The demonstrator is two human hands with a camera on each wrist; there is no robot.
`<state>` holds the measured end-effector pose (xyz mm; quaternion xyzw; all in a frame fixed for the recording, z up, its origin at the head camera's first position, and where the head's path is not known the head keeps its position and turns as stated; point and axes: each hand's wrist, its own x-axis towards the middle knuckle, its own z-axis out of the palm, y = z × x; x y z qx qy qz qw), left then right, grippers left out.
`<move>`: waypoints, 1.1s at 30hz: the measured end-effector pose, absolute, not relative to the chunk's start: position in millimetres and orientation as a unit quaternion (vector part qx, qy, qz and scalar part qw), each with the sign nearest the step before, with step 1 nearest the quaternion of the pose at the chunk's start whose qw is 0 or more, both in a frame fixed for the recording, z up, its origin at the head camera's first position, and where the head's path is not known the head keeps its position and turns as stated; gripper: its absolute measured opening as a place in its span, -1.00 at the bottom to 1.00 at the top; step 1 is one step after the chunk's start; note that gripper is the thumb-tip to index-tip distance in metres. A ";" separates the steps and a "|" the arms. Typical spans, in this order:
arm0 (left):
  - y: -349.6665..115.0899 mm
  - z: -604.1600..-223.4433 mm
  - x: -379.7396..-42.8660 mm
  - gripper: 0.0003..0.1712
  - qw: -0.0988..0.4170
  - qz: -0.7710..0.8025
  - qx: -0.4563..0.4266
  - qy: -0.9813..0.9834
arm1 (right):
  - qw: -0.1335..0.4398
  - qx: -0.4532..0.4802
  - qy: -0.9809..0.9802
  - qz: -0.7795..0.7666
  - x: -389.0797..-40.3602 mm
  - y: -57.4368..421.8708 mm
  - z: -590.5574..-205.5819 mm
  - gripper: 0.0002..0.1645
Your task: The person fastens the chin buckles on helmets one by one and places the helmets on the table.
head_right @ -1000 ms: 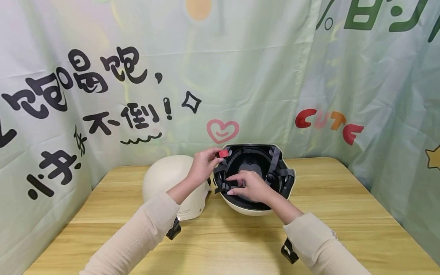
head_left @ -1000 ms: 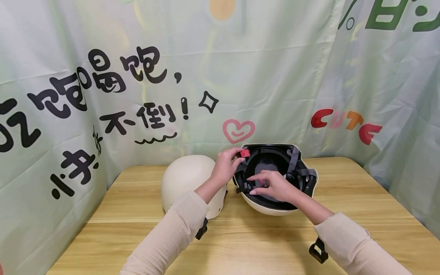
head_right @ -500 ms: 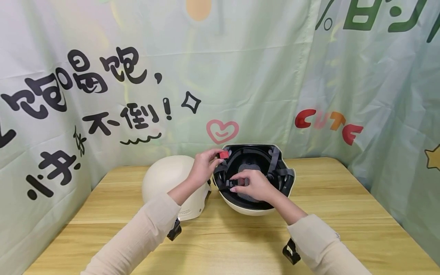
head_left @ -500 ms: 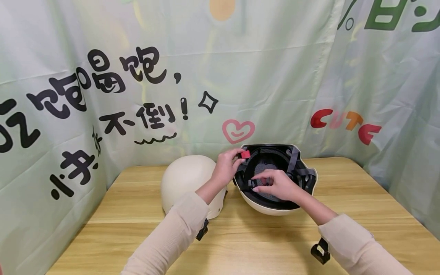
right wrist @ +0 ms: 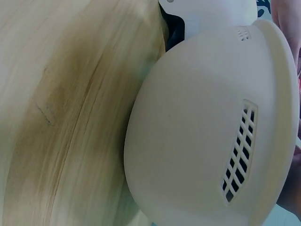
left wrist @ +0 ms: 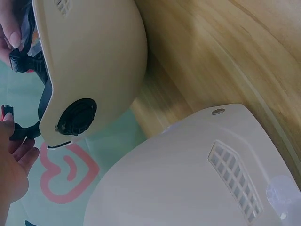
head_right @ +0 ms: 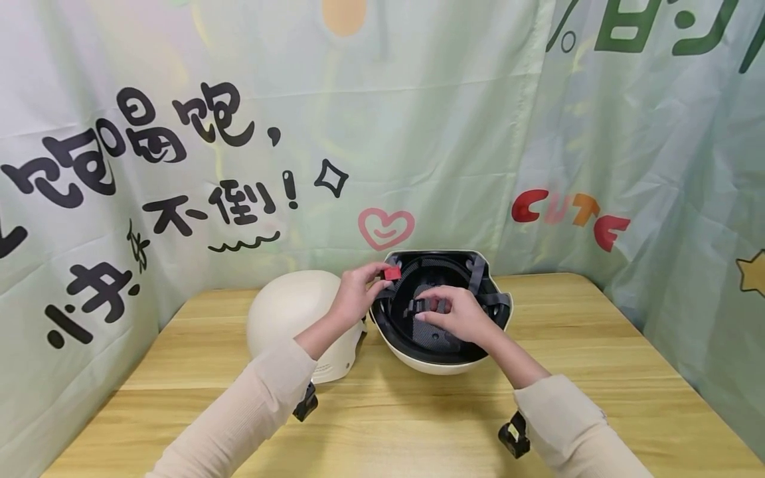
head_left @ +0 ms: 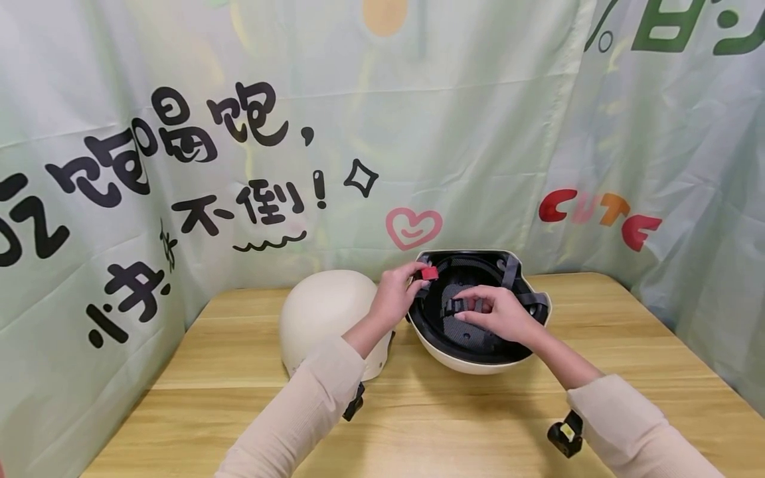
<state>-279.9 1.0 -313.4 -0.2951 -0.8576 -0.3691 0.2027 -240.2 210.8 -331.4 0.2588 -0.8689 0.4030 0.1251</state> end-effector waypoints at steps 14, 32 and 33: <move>1.0 -317.2 -279.3 -0.70 0.203 -0.340 -0.297 -0.869 | 0.101 0.225 -0.856 0.455 -239.4 213.9 -321.7 -0.64; 2.3 -319.9 -280.6 -0.72 0.209 -0.324 -0.307 -0.870 | 0.137 0.174 -0.833 0.507 -244.7 210.9 -324.2 -0.61; 2.1 -320.0 -280.4 -0.72 0.207 -0.325 -0.306 -0.871 | 0.137 0.170 -0.830 0.513 -245.0 210.6 -324.9 -0.60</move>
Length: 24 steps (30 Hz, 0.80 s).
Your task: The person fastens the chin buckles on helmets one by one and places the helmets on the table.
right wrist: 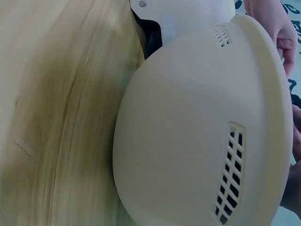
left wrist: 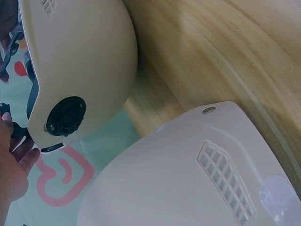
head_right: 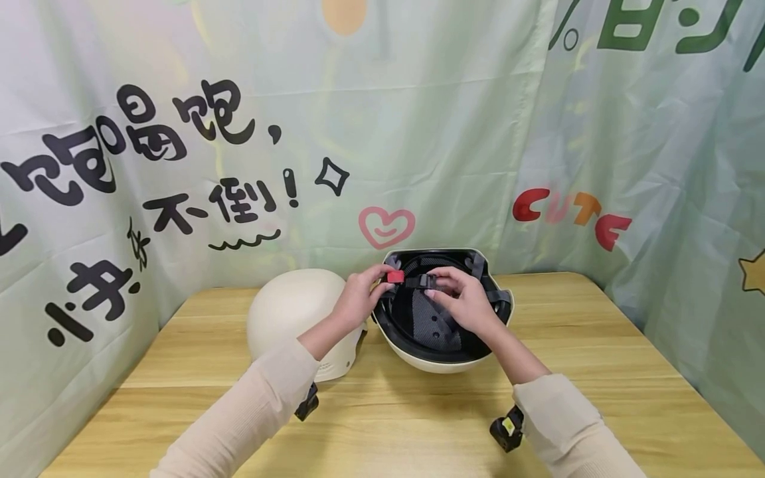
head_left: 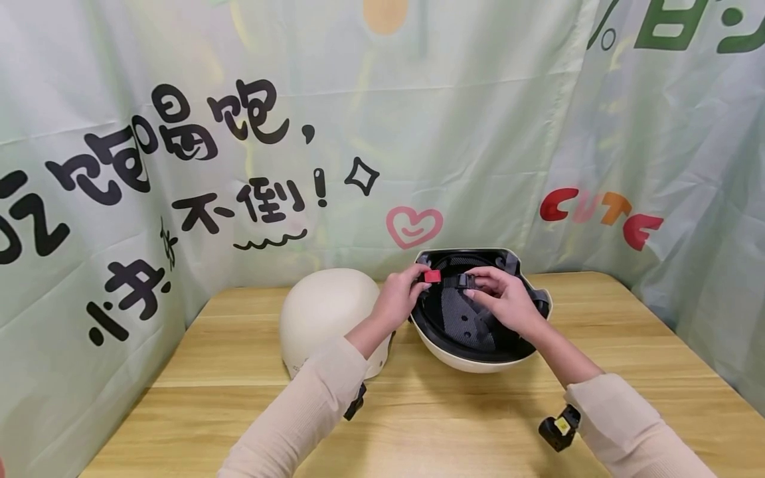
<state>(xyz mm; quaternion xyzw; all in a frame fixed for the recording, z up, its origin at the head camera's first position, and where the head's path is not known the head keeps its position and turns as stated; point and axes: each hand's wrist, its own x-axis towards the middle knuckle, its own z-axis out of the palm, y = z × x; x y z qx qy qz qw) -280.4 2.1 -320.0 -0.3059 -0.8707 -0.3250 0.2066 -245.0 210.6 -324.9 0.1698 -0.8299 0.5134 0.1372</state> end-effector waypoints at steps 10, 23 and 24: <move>2.9 -321.0 -279.2 -0.71 0.211 -0.321 -0.310 -0.870 | 0.135 0.152 -0.798 0.568 -248.0 207.8 -332.1 -0.59; 1.9 -323.8 -281.1 -0.71 0.222 -0.329 -0.330 -0.856 | 0.133 0.135 -0.780 0.596 -247.1 204.9 -334.7 -0.57; 1.8 -324.1 -281.7 -0.71 0.222 -0.328 -0.333 -0.856 | 0.134 0.135 -0.780 0.596 -247.9 205.0 -335.0 -0.57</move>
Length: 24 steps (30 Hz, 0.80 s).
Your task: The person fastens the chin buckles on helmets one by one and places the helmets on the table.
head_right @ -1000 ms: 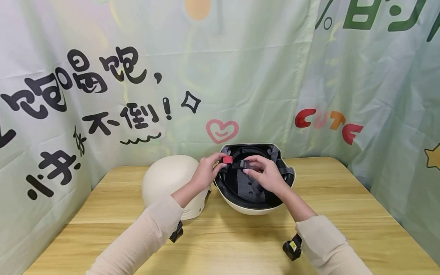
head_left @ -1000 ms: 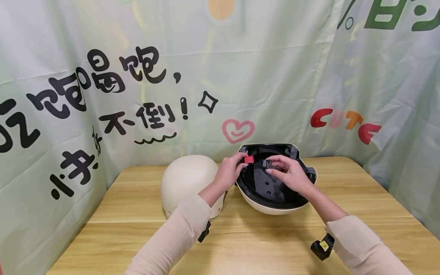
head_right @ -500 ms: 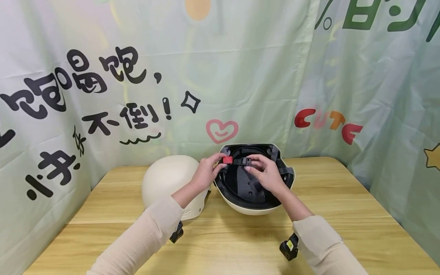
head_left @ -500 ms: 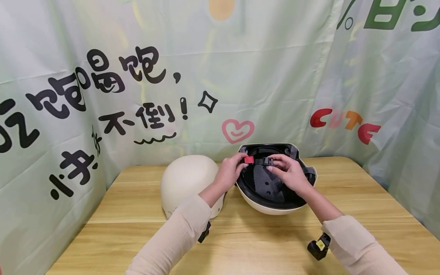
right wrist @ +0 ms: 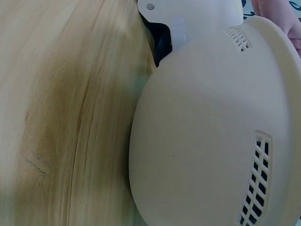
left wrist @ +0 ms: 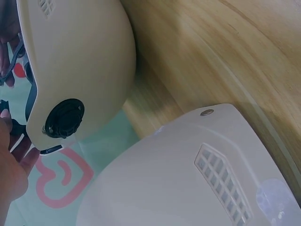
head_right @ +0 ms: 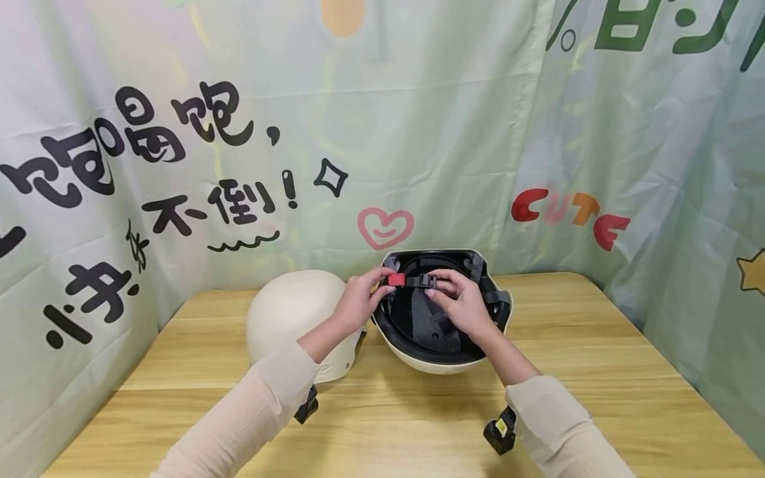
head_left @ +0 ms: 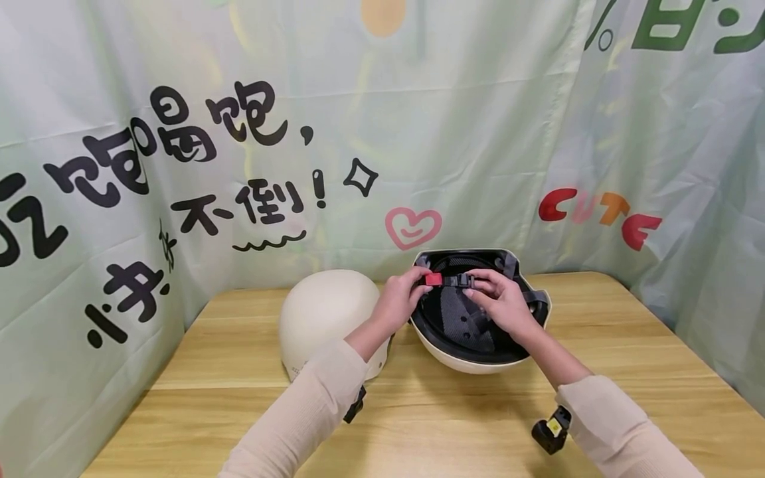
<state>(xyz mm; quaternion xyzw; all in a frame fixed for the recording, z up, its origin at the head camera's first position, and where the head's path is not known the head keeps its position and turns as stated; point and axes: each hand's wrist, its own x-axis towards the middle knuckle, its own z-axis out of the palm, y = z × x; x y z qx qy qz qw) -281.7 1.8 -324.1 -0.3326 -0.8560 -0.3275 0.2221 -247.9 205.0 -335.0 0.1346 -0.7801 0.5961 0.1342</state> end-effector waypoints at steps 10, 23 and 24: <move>2.4 -323.6 -280.3 -0.70 0.208 -0.325 -0.337 -0.859 | 0.133 0.150 -0.790 0.580 -254.9 207.8 -339.9 -0.60; 3.6 -322.9 -279.8 -0.71 0.190 -0.315 -0.331 -0.869 | 0.132 0.176 -0.813 0.539 -253.8 210.4 -336.6 -0.49; 3.7 -322.9 -279.7 -0.71 0.188 -0.315 -0.330 -0.870 | 0.132 0.178 -0.815 0.536 -253.5 210.3 -336.3 -0.49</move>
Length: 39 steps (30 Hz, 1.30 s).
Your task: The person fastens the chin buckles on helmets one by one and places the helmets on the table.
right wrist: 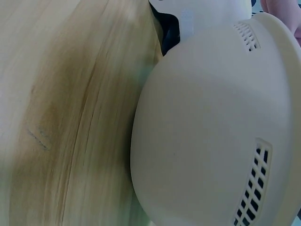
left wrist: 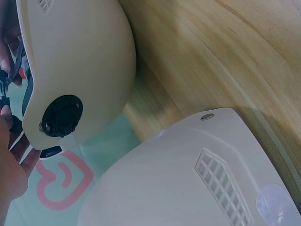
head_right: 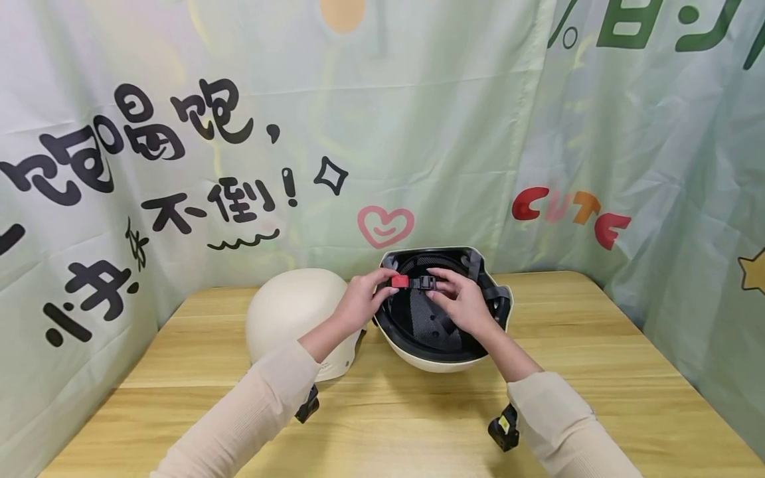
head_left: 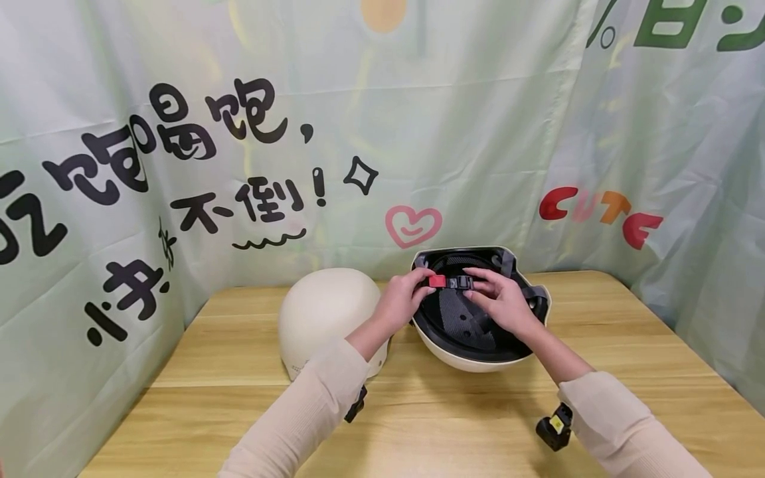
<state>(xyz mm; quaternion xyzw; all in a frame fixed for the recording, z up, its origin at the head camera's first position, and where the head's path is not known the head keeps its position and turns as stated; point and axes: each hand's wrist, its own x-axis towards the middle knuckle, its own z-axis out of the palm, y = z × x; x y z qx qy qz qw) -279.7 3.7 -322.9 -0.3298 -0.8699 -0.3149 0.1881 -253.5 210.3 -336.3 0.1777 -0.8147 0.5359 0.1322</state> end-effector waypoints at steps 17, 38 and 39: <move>3.2 -321.7 -276.0 -0.72 0.172 -0.298 -0.323 -0.882 | 0.151 0.186 -0.843 0.481 -250.0 206.9 -332.3 -0.62; 7.6 -329.1 -274.4 -0.69 0.153 -0.283 -0.349 -0.880 | 0.202 0.193 -0.901 0.332 -255.0 212.5 -339.3 -0.65; 7.3 -329.6 -274.6 -0.68 0.153 -0.281 -0.350 -0.881 | 0.204 0.193 -0.901 0.332 -255.3 212.2 -339.7 -0.65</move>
